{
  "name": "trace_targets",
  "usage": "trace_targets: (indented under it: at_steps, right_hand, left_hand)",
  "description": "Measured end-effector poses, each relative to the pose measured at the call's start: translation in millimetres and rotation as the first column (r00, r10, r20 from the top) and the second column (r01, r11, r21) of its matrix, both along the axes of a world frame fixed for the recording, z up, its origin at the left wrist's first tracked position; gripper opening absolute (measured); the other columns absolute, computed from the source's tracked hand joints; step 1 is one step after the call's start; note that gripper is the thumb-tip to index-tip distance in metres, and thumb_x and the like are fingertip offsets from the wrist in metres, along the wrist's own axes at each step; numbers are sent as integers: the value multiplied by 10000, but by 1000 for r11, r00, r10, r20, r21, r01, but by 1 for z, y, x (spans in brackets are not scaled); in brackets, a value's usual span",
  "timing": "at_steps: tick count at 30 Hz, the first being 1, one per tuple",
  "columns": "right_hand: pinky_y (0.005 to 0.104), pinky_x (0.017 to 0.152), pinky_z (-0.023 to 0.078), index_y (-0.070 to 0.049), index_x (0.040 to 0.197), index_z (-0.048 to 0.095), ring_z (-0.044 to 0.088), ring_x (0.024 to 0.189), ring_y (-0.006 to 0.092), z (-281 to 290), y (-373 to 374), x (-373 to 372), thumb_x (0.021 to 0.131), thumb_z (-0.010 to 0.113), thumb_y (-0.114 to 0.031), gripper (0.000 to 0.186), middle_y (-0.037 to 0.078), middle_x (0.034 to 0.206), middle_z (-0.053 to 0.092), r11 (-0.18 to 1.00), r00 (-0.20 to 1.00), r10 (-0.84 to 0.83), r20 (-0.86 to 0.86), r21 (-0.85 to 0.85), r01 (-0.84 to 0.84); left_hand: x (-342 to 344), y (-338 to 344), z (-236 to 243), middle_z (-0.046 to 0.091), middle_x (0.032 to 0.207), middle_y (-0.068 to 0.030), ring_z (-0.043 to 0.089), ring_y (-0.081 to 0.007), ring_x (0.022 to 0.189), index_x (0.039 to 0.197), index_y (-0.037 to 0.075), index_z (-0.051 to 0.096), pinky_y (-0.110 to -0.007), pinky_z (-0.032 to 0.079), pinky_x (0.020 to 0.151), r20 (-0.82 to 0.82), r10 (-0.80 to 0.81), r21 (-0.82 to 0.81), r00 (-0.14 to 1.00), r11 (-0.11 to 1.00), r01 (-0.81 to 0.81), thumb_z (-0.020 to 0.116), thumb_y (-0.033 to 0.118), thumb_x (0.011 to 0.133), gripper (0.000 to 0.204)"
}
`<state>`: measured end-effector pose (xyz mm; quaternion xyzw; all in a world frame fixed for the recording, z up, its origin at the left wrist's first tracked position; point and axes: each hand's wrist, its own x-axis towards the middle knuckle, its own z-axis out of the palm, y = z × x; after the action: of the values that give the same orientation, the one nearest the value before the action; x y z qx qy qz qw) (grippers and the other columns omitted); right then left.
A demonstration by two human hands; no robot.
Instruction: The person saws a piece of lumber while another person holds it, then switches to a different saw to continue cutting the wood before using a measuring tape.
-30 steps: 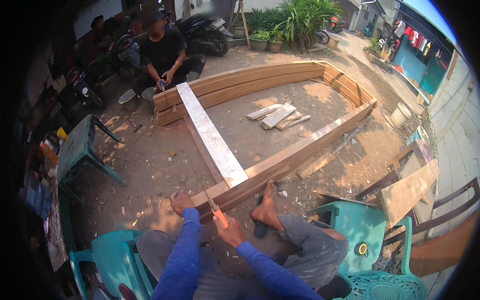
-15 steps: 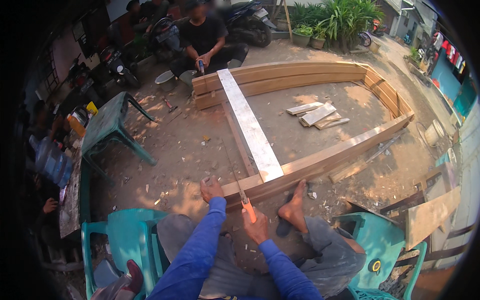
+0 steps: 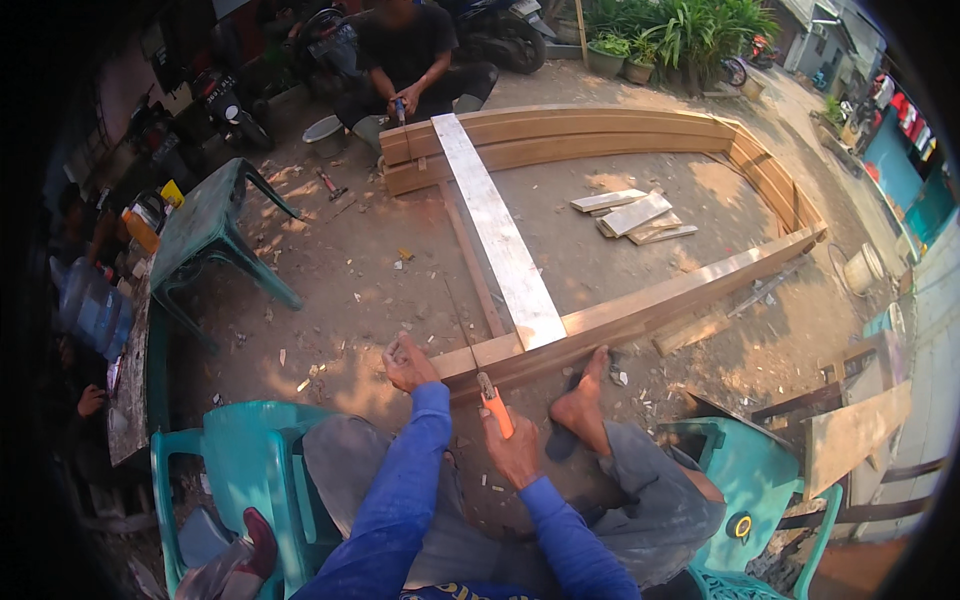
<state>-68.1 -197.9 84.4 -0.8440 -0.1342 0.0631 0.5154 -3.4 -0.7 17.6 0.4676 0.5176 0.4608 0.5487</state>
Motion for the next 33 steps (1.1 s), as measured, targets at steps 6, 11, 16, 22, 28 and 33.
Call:
trace_targets:
  at_steps: [6,11,16,22,28,33]
  right_hand:
    - [411,607,487,23,876,689,674,612,329,101,-86,-93,901,654,-212,238,202,631,598,993,962,-75,-261,-110,48]
    - [415,593,484,44,863,682,663,601,356,35,-16,-21,927,639,-241,295,222,638,605,998,995,-32,-89,-51,27]
    - [419,554,424,50,811,621,536,509,285,4,-8,-12,954,618,-257,339,180,588,536,1000,985,-7,-171,-21,3]
    - [311,537,423,52,889,657,538,549,99,91,-97,-105,932,618,-135,196,102,588,526,995,976,13,-217,-99,-35]
    - [363,520,407,45,805,622,516,509,175,-16,-8,14,948,631,-208,290,134,567,520,1000,995,-19,-98,19,21]
    - [352,516,396,43,813,620,493,507,152,16,-50,-52,949,622,-189,270,104,574,534,1000,993,-4,-118,3,5]
  left_hand:
    - [5,2,-5,596,616,-77,631,-168,535,1089,-9,589,-315,489,488,122,10,-117,992,993,5,700,303,931,367]
    - [4,9,-13,590,560,-88,640,-206,559,1098,-34,628,-355,495,555,-134,20,51,991,999,-13,718,379,895,468]
    - [1,6,-1,593,585,-96,624,-220,519,1132,-35,606,-367,482,530,-92,-24,-71,995,997,17,713,370,894,482]
    - [-6,12,1,581,578,-104,629,-221,515,1104,-43,612,-368,487,493,-73,27,-55,997,998,-31,710,371,891,476]
    - [13,-13,22,589,613,-104,628,-225,521,1069,-39,623,-374,509,509,-76,-45,-101,996,994,37,714,359,883,448]
    - [3,8,11,603,662,-117,633,-226,524,1098,-30,599,-366,498,478,-83,10,-72,997,997,-16,719,362,878,465]
